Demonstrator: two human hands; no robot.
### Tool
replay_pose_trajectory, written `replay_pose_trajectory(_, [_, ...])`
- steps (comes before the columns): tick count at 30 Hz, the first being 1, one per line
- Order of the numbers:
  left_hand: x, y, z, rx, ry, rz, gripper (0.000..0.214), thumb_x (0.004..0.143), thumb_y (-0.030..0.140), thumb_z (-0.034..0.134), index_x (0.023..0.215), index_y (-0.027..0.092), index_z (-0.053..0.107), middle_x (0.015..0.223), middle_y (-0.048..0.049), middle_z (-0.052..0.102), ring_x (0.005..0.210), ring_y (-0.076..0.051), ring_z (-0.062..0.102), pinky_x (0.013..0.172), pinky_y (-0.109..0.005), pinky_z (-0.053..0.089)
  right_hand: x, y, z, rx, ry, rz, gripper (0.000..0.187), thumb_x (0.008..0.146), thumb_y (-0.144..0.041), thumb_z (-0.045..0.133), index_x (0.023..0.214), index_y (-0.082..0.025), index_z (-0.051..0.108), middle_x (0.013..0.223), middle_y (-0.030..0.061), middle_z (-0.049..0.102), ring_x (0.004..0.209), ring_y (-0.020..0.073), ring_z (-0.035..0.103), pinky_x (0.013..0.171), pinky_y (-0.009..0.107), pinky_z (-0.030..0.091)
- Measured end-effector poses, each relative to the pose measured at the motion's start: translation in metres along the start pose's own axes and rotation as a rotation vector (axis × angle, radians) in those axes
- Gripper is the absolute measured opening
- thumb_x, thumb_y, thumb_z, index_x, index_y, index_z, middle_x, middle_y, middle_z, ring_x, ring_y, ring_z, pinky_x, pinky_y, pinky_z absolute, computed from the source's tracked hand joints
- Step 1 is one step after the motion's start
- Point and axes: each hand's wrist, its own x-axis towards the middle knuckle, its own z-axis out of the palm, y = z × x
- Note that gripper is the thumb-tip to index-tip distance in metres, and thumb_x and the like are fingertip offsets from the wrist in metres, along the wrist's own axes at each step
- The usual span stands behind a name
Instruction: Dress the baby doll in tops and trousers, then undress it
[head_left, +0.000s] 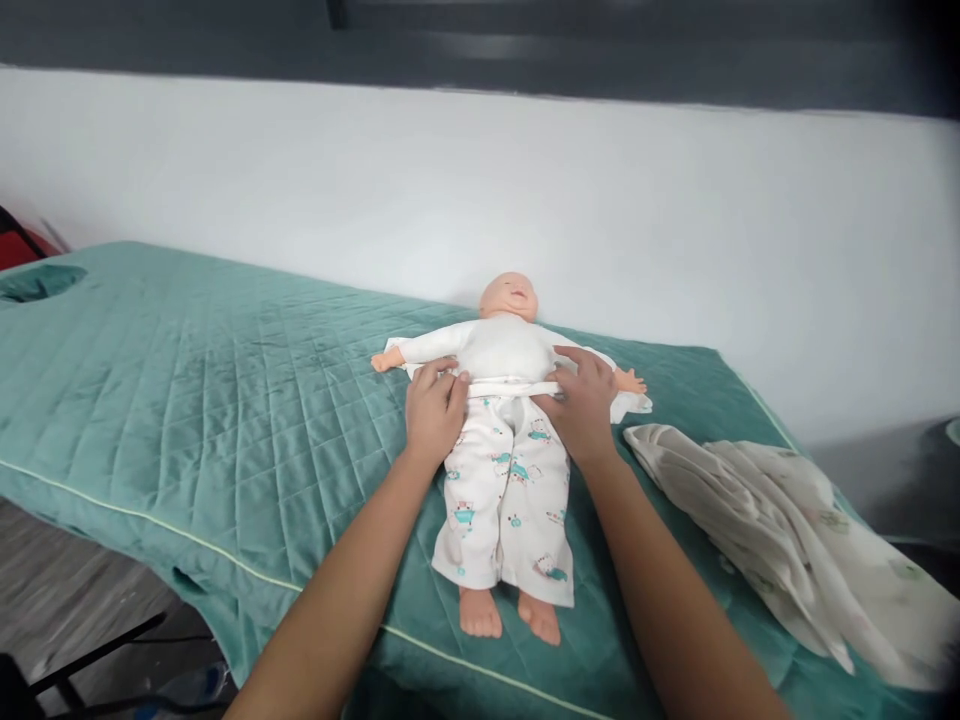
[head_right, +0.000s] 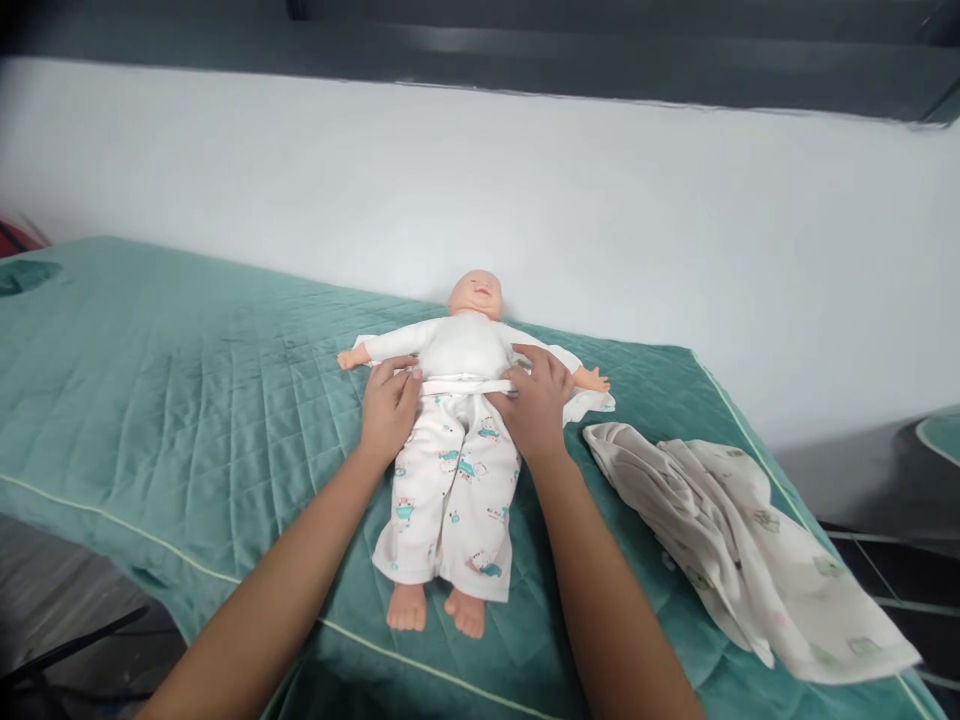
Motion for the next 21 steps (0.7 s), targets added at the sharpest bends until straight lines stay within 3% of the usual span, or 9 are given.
replay_pose_trajectory(10, [-0.036, 0.005, -0.02, 0.073, -0.131, -0.118, 0.035, 0.103, 0.039, 0.04, 0.096, 0.02, 0.068, 0.125, -0.0109, 0.064, 0.12, -0.024, 0.058, 0.107, -0.043, 0.046, -0.03, -0.004, -0.012, -0.039, 0.003, 0.059, 0.009, 0.085, -0.032, 0.065, 0.085, -0.024, 0.064, 0.138, 0.011, 0.057, 0.128, 0.0357, 0.047, 0.107, 0.058, 0.033])
replay_pose_trajectory(21, [-0.038, 0.006, -0.019, 0.127, -0.151, -0.123, 0.032, 0.103, 0.038, 0.04, 0.102, 0.02, 0.066, 0.124, -0.0124, 0.064, 0.12, -0.025, 0.058, 0.107, -0.042, 0.045, -0.077, -0.026, -0.033, -0.005, -0.036, 0.128, 0.009, 0.089, -0.03, 0.058, 0.09, -0.023, 0.063, 0.123, 0.0128, 0.056, 0.114, 0.034, 0.049, 0.097, 0.055, 0.04])
